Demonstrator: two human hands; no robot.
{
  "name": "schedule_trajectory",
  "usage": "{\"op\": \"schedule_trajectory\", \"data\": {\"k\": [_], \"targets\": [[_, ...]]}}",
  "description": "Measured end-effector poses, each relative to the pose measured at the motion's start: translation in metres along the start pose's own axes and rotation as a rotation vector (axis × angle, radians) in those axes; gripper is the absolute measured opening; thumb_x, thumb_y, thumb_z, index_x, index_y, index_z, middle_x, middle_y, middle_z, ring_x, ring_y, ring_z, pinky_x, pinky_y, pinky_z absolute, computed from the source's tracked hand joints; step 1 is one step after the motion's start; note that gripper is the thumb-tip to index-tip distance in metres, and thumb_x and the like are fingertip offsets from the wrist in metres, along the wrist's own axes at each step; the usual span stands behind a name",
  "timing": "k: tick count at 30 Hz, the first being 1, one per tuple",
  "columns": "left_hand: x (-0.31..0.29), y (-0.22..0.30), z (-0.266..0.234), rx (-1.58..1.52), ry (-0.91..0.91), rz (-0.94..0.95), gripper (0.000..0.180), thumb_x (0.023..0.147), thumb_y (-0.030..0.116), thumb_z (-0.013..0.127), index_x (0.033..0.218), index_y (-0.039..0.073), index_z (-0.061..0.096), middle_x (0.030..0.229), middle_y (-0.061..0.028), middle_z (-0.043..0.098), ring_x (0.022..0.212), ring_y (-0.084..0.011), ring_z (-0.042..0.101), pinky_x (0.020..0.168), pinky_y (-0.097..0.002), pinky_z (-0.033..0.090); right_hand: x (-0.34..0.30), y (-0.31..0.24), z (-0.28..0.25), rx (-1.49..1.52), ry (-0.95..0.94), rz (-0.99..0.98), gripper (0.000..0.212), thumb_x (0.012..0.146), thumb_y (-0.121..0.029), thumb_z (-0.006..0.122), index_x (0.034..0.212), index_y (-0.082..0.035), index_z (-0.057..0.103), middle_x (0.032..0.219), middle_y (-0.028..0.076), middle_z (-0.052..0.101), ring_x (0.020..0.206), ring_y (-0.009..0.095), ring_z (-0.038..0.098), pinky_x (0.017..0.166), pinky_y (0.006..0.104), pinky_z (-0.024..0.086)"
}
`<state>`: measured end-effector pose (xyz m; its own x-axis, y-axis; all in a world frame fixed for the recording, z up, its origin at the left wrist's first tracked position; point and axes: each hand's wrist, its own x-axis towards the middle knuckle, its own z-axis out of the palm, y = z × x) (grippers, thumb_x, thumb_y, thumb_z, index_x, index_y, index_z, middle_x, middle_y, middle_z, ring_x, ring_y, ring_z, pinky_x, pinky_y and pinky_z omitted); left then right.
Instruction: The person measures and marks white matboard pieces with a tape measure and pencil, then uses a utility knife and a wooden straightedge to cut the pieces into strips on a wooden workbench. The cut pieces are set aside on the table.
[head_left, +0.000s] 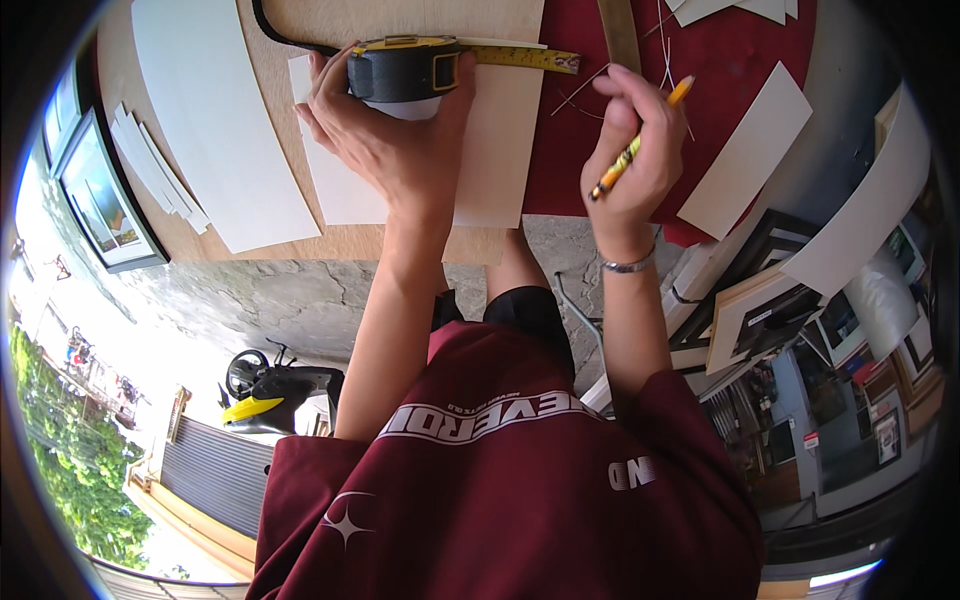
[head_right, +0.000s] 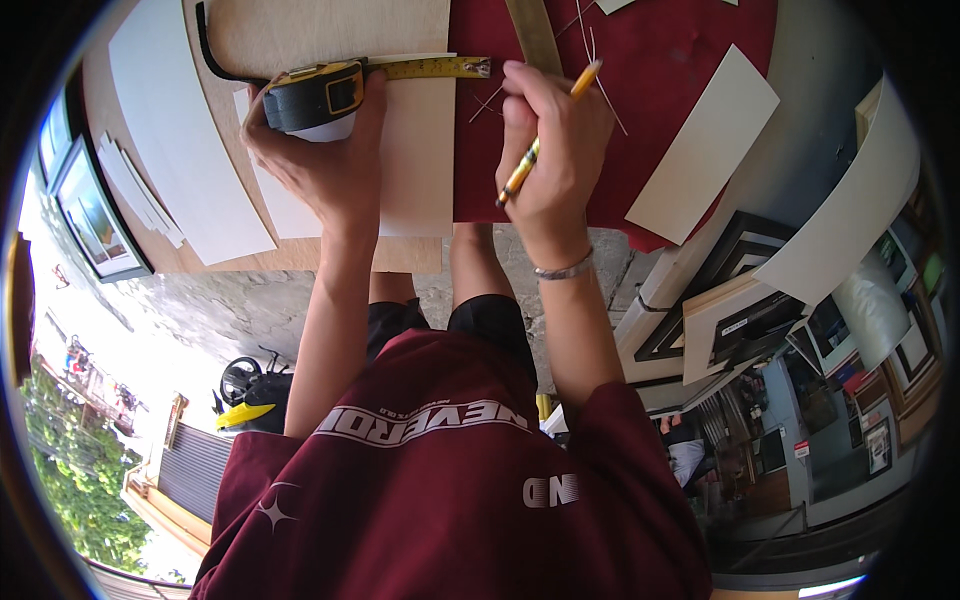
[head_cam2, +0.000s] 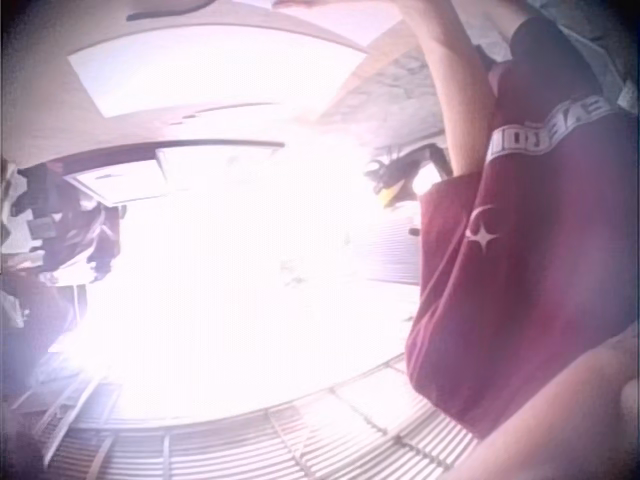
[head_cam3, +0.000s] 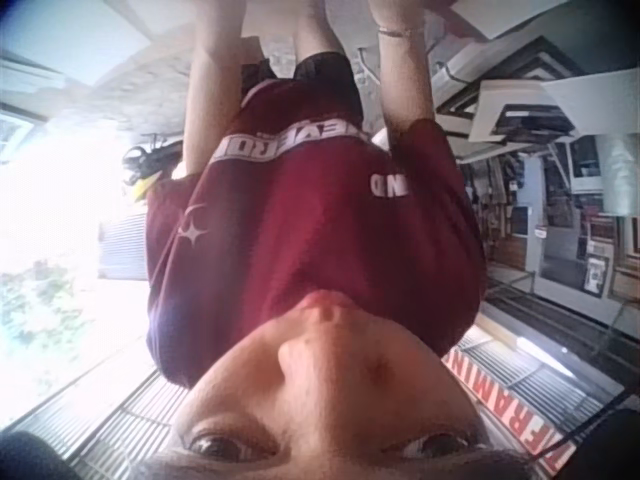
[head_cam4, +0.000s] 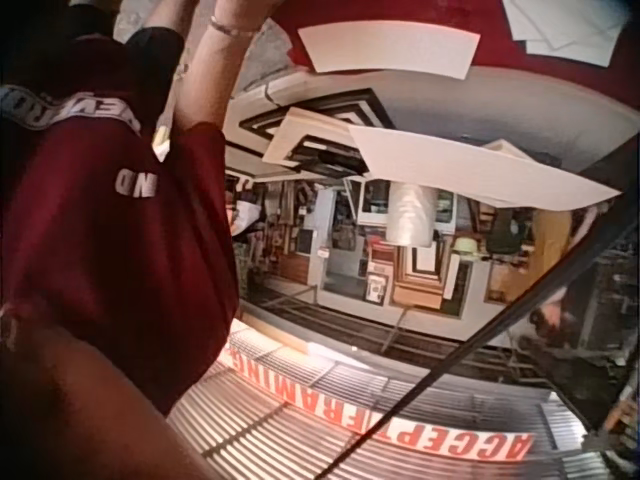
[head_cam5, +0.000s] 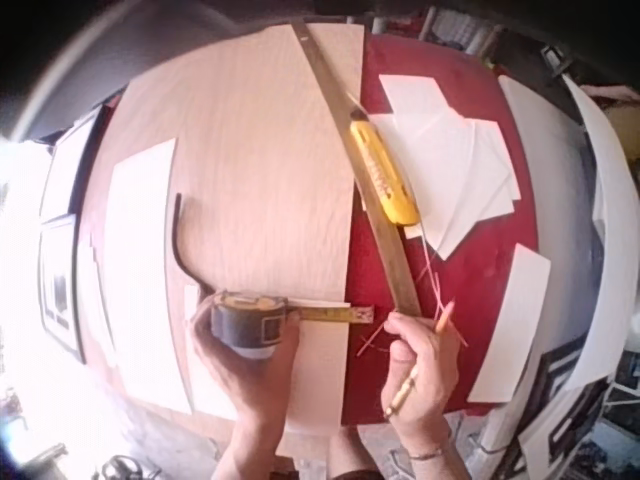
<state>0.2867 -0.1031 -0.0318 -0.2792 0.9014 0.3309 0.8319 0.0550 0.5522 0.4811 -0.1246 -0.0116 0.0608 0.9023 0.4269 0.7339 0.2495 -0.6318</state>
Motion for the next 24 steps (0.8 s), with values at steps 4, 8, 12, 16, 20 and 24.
{"op": "schedule_trajectory", "data": {"k": [4,8,12,16,20,24], "targets": [[0.003,0.003,0.0,0.006,-0.007,0.031,0.093,0.07,0.048,0.095,0.136,0.004,0.047,0.131,-0.0167,0.057,0.14,-0.0439,0.049,0.118,-0.0642,0.022,0.035,0.014,-0.003,-0.093,-0.217,-0.106,0.024,0.091,-0.011,0.08,0.114,-0.012,0.075,0.093,0.005,0.068,0.085,0.025,0.061,0.08,0.0391,0.047],[0.004,0.004,-0.002,0.044,-0.028,0.053,0.092,0.07,0.044,0.097,0.135,0.002,0.047,0.129,-0.021,0.054,0.135,-0.0448,0.049,0.112,-0.058,0.033,0.04,0.018,0.001,-0.118,-0.292,-0.148,0.024,0.088,-0.018,0.084,0.108,-0.011,0.073,0.089,0.004,0.065,0.08,0.026,0.058,0.075,0.0394,0.045],[0.007,0.007,-0.003,0.095,-0.054,0.043,0.095,0.073,0.046,0.094,0.138,0.0,0.041,0.135,-0.0221,0.048,0.136,-0.0432,0.042,0.114,-0.0578,0.029,0.033,0.022,0.005,-0.129,-0.241,-0.136,0.023,0.087,-0.016,0.085,0.102,-0.01,0.069,0.089,0.003,0.066,0.08,0.026,0.058,0.076,0.0396,0.045],[0.008,0.004,-0.001,0.121,-0.079,0.035,0.1,0.073,0.05,0.092,0.138,-0.001,0.036,0.141,-0.0224,0.042,0.14,-0.0433,0.035,0.118,-0.0617,0.022,0.032,0.022,0.007,-0.137,-0.221,-0.148,0.022,0.086,-0.015,0.085,0.1,-0.011,0.068,0.09,0.003,0.067,0.081,0.026,0.058,0.076,0.0395,0.045],[0.007,0.001,-0.002,0.098,-0.092,0.03,0.103,0.071,0.054,0.093,0.138,-0.001,0.036,0.139,-0.0222,0.043,0.14,-0.0433,0.036,0.117,-0.0626,0.022,0.032,0.025,0.007,-0.111,-0.236,-0.15,0.022,0.087,-0.015,0.085,0.1,-0.011,0.068,0.09,0.002,0.067,0.081,0.025,0.059,0.077,0.0394,0.045],[0.011,0.003,-0.004,0.092,-0.096,0.103,0.105,0.07,0.055,0.095,0.139,-0.001,0.038,0.13,-0.0216,0.048,0.133,-0.0428,0.043,0.113,-0.0595,0.028,0.033,0.023,0.006,-0.123,-0.237,-0.147,0.022,0.087,-0.015,0.085,0.099,-0.011,0.068,0.09,0.002,0.067,0.081,0.025,0.059,0.077,0.0389,0.045]]}}
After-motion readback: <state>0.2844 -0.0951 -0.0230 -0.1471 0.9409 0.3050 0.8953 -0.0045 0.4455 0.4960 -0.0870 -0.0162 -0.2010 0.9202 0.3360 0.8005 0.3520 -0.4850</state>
